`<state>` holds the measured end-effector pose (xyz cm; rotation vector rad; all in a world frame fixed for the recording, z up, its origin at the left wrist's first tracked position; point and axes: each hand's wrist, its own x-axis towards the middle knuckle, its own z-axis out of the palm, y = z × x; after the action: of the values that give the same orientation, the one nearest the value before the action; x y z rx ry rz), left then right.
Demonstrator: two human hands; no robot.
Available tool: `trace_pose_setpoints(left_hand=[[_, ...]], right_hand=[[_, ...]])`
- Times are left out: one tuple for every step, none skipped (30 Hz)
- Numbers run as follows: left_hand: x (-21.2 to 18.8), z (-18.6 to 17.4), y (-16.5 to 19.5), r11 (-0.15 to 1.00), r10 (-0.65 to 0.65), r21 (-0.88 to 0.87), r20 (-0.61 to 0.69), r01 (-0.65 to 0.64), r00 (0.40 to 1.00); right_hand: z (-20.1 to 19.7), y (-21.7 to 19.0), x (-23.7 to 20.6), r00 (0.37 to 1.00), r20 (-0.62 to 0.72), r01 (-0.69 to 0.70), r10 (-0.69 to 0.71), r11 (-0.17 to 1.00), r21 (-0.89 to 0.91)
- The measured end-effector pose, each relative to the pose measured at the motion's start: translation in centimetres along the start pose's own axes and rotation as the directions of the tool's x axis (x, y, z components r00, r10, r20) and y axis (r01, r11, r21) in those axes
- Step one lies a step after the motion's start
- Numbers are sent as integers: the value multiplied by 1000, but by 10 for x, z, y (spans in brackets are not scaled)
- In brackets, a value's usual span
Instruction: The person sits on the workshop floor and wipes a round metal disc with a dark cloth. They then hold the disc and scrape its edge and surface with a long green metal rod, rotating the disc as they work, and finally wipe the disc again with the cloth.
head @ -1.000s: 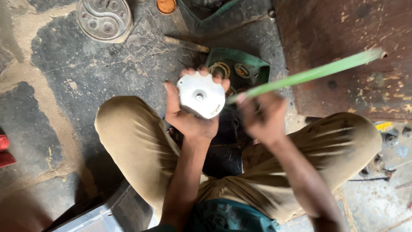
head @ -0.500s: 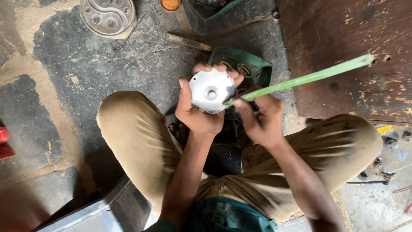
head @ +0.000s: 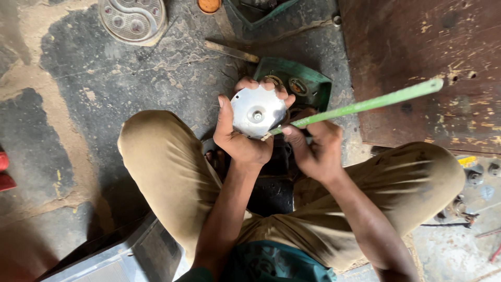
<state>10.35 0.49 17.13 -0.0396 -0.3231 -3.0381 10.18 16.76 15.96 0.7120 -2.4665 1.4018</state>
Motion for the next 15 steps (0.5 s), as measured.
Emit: trace_pose_setpoints(left_hand=[[0,0,0,1000,5,7,-23,-5,1000],[1,0,1,1000,-3,13,-26,3,1000],[1,0,1,1000,-9,17,-30,10,999],[0,0,1,1000,-12,15,-30,13,999],[0,-1,0,1000,-11,-2,-19,11,1000],[0,-1,0,1000,-11,-17,-7,11,1000],[0,-2,-1,1000,-12,-28,1,12,1000],[-1,-3,-1,1000,-9,-22,0,9,1000],[-2,-4,-1,1000,-8,-17,-3,8,1000],[-2,-5,-2,1000,-7,-15,-9,7,1000],[-3,-6,-2,1000,-13,-21,-1,13,1000],[-3,-6,-2,999,-14,-30,12,15,1000],[-2,-6,-3,999,-12,-38,30,13,999],[-2,-6,-3,999,4,-50,34,-2,999],[-1,-6,-3,998,15,-56,35,-13,999]], right_hand=[[1,-2,0,1000,-3,2,-2,1000,6],[1,-5,1,998,-13,-59,59,998,20],[1,-8,2,993,-19,-119,120,992,32],[-1,-11,3,984,-24,-173,174,984,39],[-1,-16,2,996,-29,-88,88,996,0],[-1,-20,1,1000,-30,-2,1,999,-36],[-1,-21,0,996,-28,81,-83,995,-63],[-1,-21,0,1000,-21,-5,5,999,-40],[-2,-18,1,995,-9,-95,95,995,-14],[-2,-16,2,983,9,-185,185,983,11],[-1,-13,1,990,9,-142,142,990,-9],[0,-11,1,996,12,-92,92,995,-32],[1,-10,2,999,15,-35,36,998,-54],[1,-9,2,1000,13,-5,6,997,-80],[2,-11,2,1000,8,21,-20,995,-101]])
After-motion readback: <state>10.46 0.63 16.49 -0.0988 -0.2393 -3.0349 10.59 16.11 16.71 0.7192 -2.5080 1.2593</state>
